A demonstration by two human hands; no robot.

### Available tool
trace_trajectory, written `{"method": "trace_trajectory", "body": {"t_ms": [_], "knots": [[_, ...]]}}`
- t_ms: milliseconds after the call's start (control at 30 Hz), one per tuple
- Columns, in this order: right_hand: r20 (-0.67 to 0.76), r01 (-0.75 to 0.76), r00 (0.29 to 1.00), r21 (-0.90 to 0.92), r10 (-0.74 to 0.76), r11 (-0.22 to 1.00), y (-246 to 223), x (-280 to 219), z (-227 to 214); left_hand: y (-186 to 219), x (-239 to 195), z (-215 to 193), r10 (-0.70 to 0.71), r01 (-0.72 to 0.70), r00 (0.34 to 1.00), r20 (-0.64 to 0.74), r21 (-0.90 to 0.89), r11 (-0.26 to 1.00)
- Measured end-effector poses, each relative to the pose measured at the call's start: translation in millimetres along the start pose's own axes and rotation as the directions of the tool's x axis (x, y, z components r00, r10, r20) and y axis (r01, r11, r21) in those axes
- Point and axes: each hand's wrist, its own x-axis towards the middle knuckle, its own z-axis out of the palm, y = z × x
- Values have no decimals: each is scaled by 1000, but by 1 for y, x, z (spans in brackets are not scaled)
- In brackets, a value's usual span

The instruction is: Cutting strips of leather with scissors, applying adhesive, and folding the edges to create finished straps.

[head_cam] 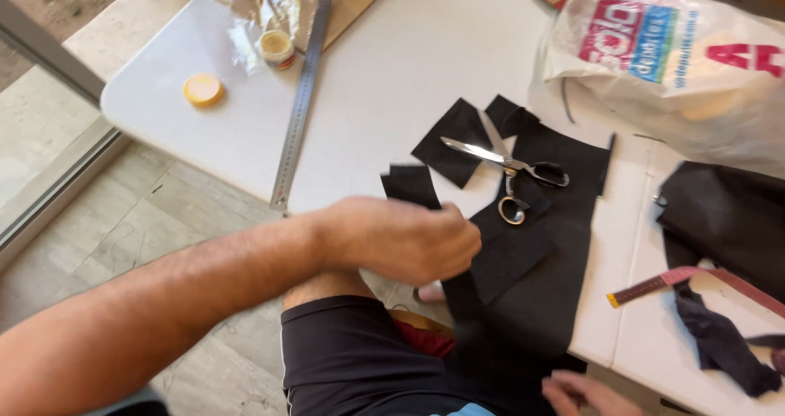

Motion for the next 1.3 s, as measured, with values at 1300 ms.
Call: {"method": "trace_trajectory", "body": {"t_ms": [1300], "knots": [[20, 475, 840, 458, -543, 751, -210, 163, -12, 68, 89, -24, -643, 173, 452, 619, -767, -617]]}}
